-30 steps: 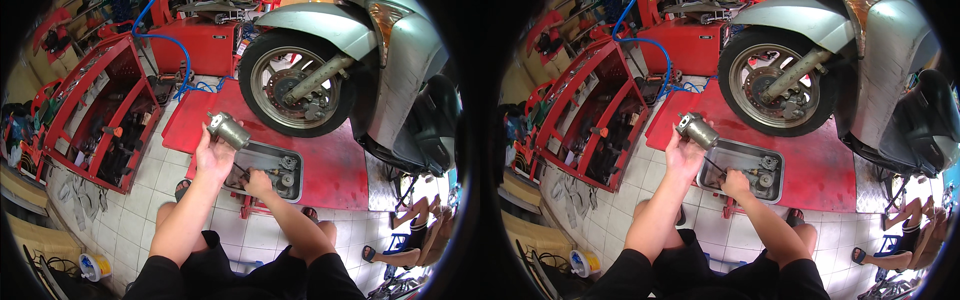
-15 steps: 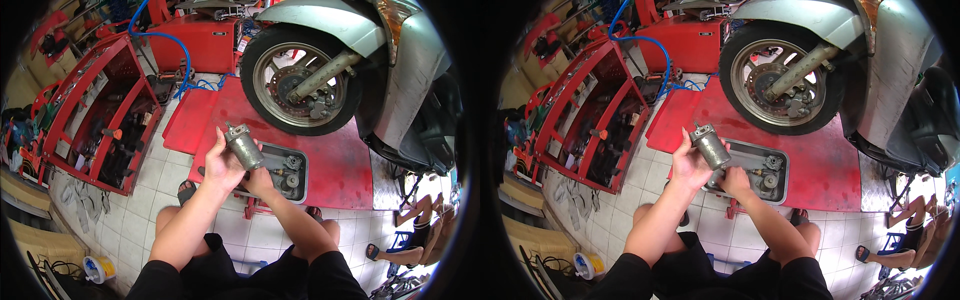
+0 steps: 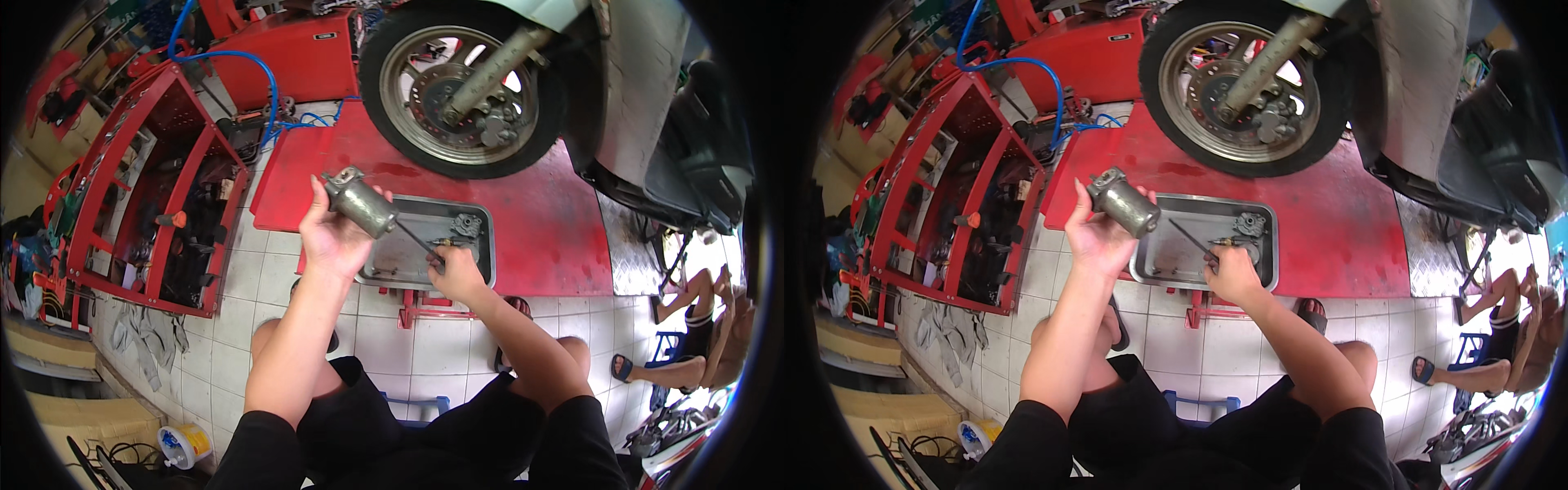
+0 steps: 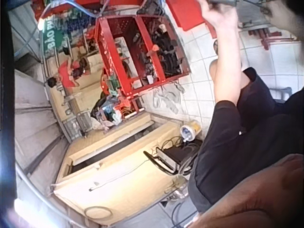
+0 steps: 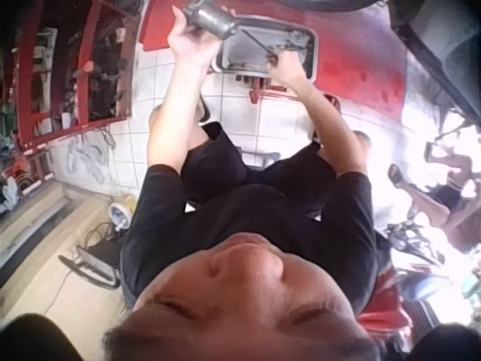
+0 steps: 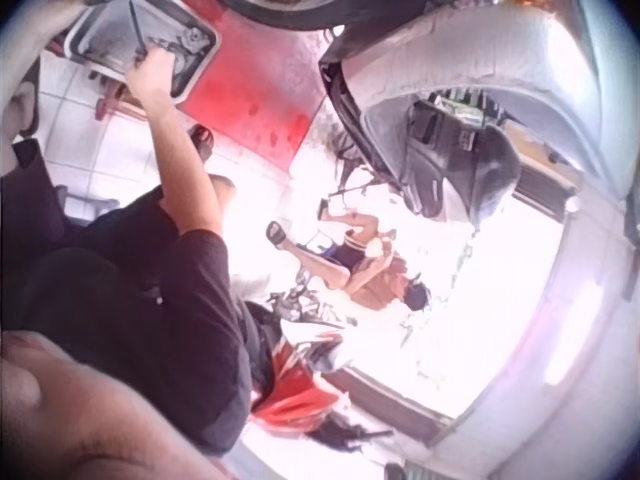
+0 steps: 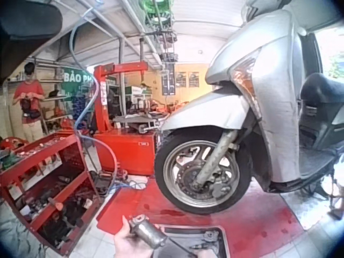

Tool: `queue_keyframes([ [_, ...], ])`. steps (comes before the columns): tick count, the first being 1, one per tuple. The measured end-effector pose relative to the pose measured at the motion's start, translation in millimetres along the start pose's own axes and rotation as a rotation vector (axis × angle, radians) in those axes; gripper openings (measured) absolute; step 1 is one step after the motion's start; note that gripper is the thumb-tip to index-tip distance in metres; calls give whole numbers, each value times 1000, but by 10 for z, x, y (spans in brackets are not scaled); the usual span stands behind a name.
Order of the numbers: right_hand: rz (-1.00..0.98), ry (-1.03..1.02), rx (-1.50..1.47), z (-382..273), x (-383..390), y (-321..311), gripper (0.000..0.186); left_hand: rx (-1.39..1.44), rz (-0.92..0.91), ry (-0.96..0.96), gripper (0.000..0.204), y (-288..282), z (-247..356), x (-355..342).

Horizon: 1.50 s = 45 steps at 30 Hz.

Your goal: The person sits on a low stool and uses a screwdriver to disassemble a small cylindrical motor component. They remove screws and internal parts, placing them into a metal tray. The person then picks up a second motor component and continues to disassemble it with the screwdriver.

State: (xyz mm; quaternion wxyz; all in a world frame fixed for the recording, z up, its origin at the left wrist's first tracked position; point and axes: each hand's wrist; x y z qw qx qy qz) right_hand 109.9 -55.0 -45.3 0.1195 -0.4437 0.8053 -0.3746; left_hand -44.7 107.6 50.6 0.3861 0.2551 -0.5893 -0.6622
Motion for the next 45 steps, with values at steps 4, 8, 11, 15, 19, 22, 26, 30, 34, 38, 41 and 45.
queue_keyframes([
  [4,-6,51,108,147,-72,-18,16,-38,89,67,67,-18,-35,-29],
  [8,-90,141,266,59,-75,78,17,-49,140,105,70,-46,-60,-62],
  [11,-73,175,387,-7,-144,194,17,-54,120,112,69,-32,-67,-74],
  [15,-69,165,493,-40,-213,282,15,-26,139,87,53,12,-50,-93],
  [19,-130,139,642,-131,-226,285,13,-23,124,82,51,12,-9,-95],
  [22,-158,139,688,-169,-244,275,13,-2,119,83,51,9,9,-102],
  [26,-88,160,669,-97,-204,267,15,-28,72,84,51,2,2,-91],
  [30,-51,180,685,-56,-191,291,17,-32,48,72,51,-20,-47,-71],
  [34,-190,139,724,-164,-212,217,22,-37,114,79,53,-35,-66,-55],
  [38,-213,150,723,-252,-231,229,24,-52,103,76,57,-64,-80,-37],
  [41,-140,166,705,-207,-203,269,23,-45,81,47,56,-54,-97,-37],
  [45,-47,176,500,-195,-144,184,25,-34,108,16,54,9,-138,6],
])
Point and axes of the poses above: each hand's wrist, its own x-axis away from the middle knuckle, its own y-axis out of the palm, z = x × y, and after that the axes turned 12 degrees about y, right-handed
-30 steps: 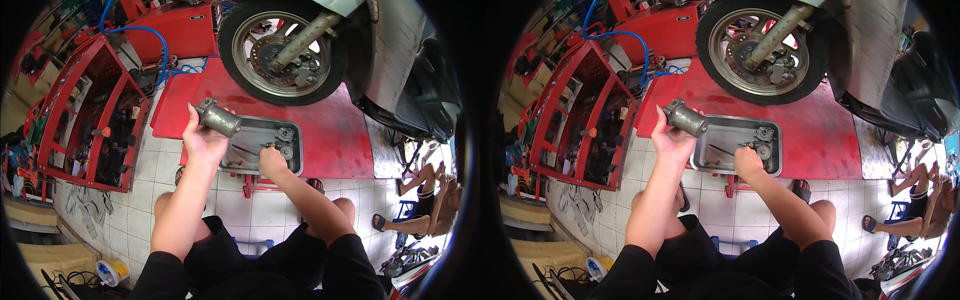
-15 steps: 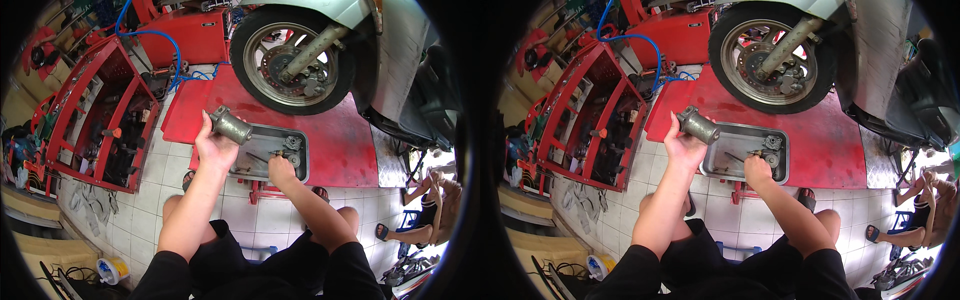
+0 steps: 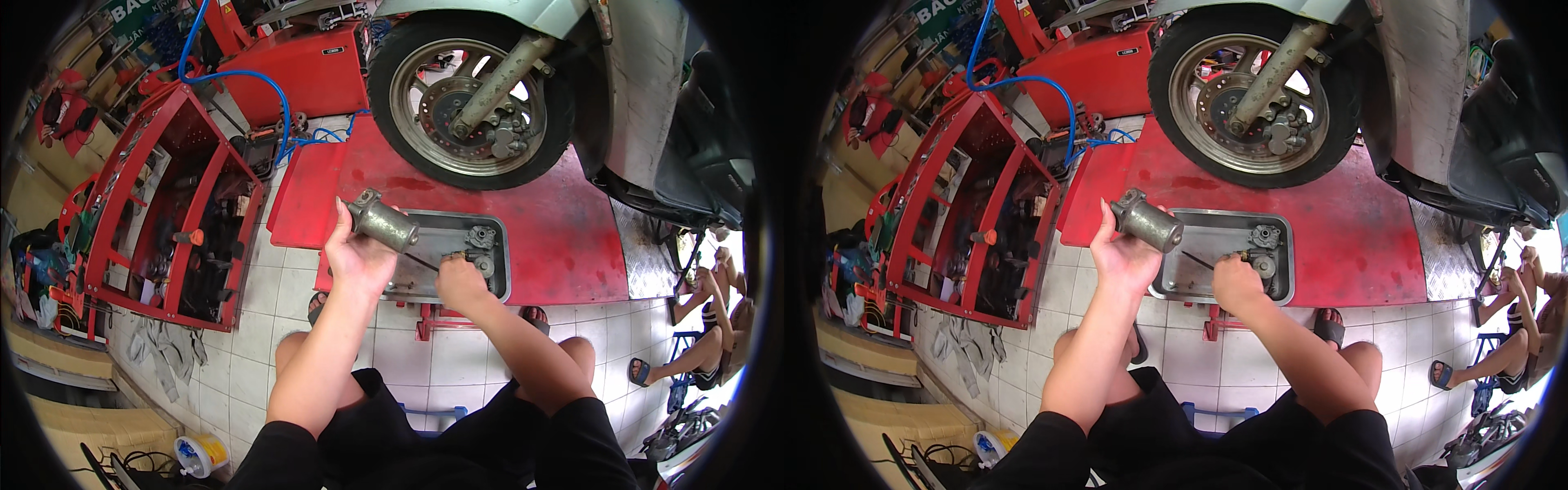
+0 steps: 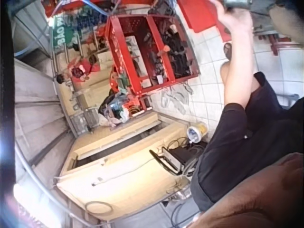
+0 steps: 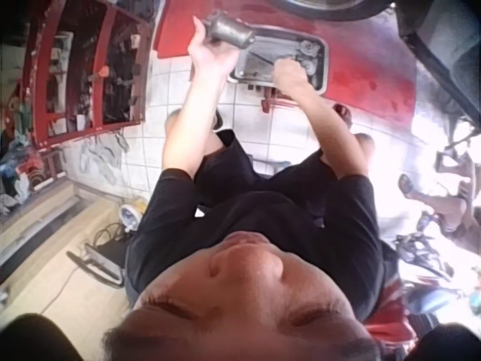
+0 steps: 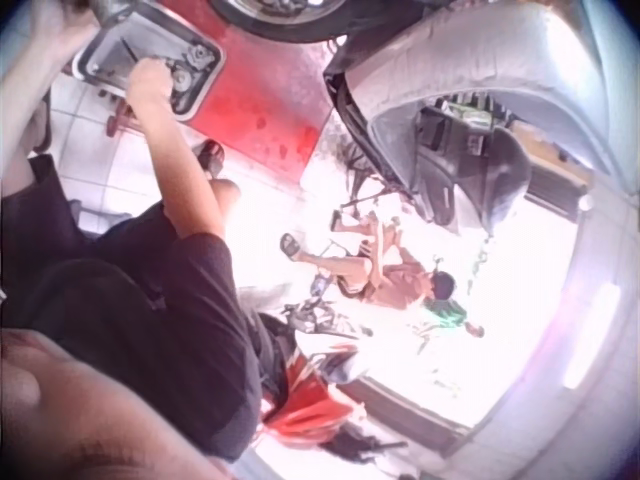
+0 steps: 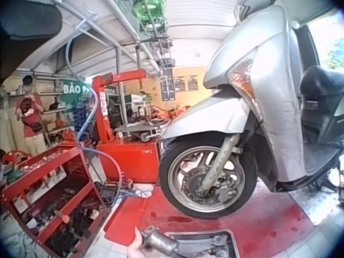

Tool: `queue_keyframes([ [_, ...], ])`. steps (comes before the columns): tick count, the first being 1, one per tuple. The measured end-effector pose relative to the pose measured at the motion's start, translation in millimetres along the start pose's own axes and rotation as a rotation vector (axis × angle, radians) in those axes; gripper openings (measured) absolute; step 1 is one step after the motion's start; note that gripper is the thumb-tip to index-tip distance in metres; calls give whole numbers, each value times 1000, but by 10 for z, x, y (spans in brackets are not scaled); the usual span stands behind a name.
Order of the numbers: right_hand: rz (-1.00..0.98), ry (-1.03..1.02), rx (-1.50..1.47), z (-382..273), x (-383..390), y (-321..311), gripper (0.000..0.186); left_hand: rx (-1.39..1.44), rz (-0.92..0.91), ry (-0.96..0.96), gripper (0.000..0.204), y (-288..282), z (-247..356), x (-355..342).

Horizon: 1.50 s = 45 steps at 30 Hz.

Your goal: The person sits on a low stool and uses a screwdriver to disassemble a small cylindrical motor component. They remove screws and internal parts, placing them into a metal tray. The person then picks up a second motor component and continues to disassemble it with the screwdriver.

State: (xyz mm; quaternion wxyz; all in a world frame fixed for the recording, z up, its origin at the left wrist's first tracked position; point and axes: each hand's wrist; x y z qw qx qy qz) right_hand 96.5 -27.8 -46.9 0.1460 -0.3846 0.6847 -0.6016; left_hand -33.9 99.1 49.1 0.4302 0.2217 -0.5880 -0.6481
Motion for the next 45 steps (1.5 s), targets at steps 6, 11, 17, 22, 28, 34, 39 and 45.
queue_keyframes([
  [6,123,-43,-368,416,102,-570,21,7,3,8,54,15,-96,37],
  [11,327,-59,-769,459,326,-930,18,-39,6,-65,42,-48,-255,86],
  [17,423,-287,-1048,393,540,-961,15,-159,33,-60,40,-69,-583,162],
  [22,537,-525,-834,272,686,-1009,18,-174,12,-189,35,-114,-683,246],
  [28,626,-590,-515,254,624,-899,19,-210,-13,-302,33,-91,-794,344],
  [34,671,-617,-419,219,549,-868,15,-231,-122,-407,37,-218,-829,309],
  [39,710,-620,-536,172,532,-848,11,-205,-141,-393,38,-205,-795,312],
  [45,641,-470,-649,89,604,-846,11,-105,-46,-365,37,-270,-796,355],
])
Point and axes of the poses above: each hand's wrist, its own x-axis away from the middle knuckle, its own y-axis out of the palm, z = x × y, and after that the axes turned 12 degrees about y, right-handed
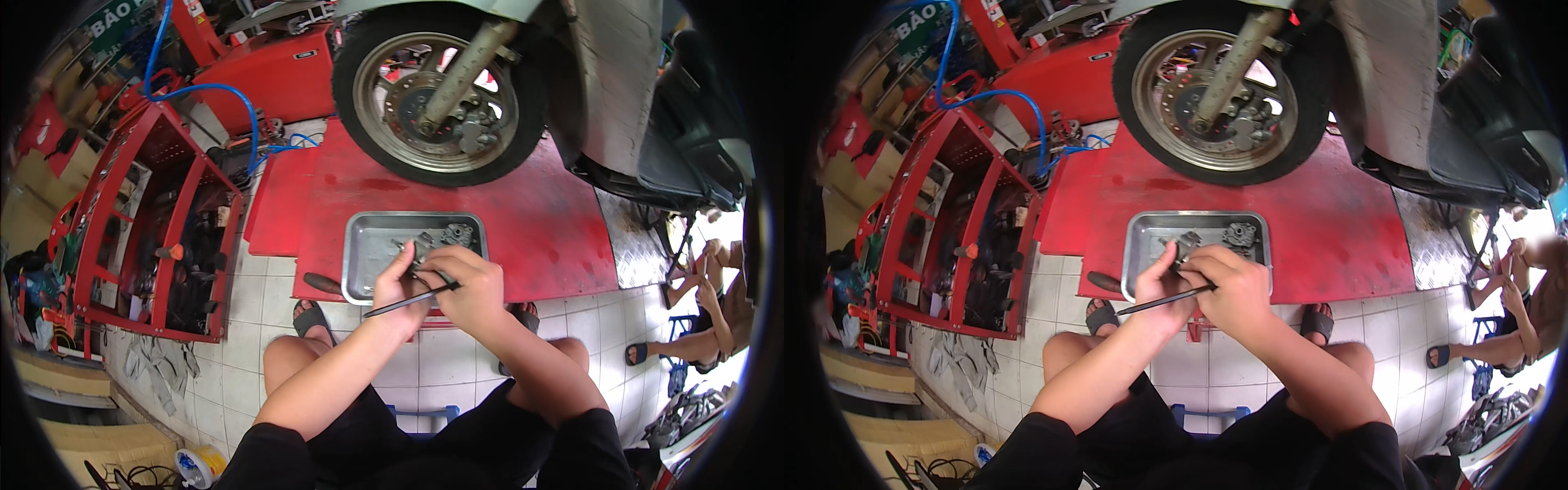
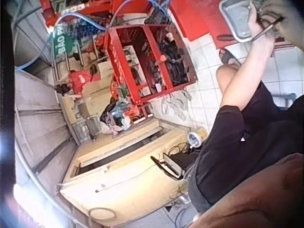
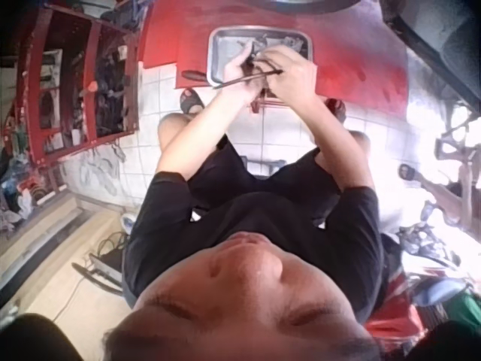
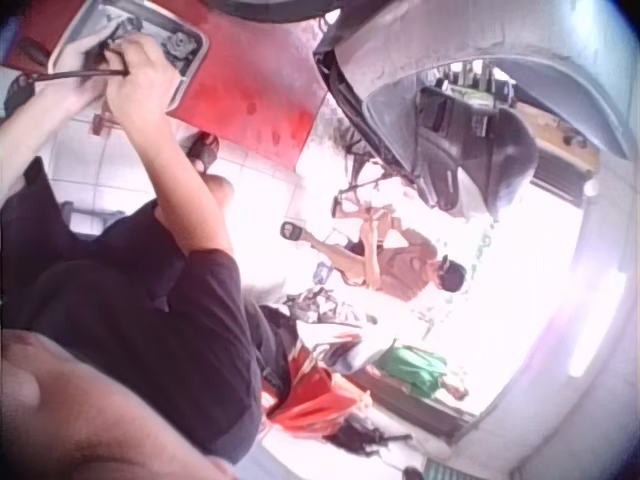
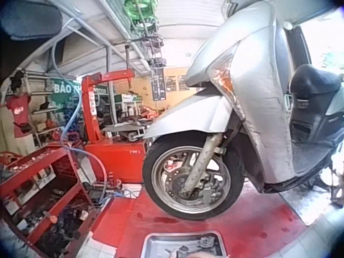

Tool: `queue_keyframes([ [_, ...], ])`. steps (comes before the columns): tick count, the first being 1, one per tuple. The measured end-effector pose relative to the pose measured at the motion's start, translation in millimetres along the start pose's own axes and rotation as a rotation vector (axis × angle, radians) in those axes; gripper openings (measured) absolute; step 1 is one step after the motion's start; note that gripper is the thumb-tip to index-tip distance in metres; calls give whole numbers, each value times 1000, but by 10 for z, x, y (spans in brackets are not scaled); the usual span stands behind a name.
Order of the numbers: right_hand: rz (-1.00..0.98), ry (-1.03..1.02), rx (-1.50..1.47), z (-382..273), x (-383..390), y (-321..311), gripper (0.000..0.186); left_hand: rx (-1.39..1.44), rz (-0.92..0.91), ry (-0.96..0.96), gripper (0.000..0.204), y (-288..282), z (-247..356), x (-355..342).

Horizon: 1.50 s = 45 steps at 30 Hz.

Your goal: The person sits on a low stool and uses a screwdriver to disassemble a small cylindrical motor component. They remove screws and internal parts, placing them into a metal tray. The person then picks up a second motor component and continues to disassemble it with the screwdriver.

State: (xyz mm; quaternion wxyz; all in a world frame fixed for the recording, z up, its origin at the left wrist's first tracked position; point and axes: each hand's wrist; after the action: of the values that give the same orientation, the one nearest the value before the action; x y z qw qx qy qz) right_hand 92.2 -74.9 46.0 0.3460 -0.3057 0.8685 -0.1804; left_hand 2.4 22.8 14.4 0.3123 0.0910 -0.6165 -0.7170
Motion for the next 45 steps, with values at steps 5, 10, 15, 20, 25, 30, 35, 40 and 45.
queue_keyframes([
  [5,-12,-2,19,-22,42,-8,16,-49,9,70,34,-70,-21,123],
  [10,-29,-161,138,-72,10,2,18,-29,-55,36,39,-110,8,161],
  [15,-28,-195,168,-64,-7,30,19,-2,-20,-2,40,-75,49,149],
  [20,-37,-196,153,-38,16,18,18,-7,-30,-1,39,-168,7,122],
  [25,-31,-205,190,-24,13,-23,17,-8,-9,1,40,-79,-6,143],
  [30,-47,-167,170,-56,15,-50,18,-25,-24,14,40,-58,-28,143],
  [35,-30,-203,222,-32,39,-26,22,-28,-33,-22,38,-94,5,132],
  [40,3,-159,213,13,29,-114,19,-70,-1,-25,34,-52,-80,72],
  [45,-133,-302,415,68,22,-100,14,-223,-7,45,31,-82,26,64],
])
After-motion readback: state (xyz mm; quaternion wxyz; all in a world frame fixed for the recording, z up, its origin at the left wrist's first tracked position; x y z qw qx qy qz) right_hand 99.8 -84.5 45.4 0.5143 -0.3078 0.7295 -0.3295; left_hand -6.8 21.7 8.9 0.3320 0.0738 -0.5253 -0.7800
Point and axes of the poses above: each hand's wrist, its own x-axis away from the middle knuckle, its own y-axis out of the palm, z = x × y, and after that the axes turned 12 degrees about y, right-handed
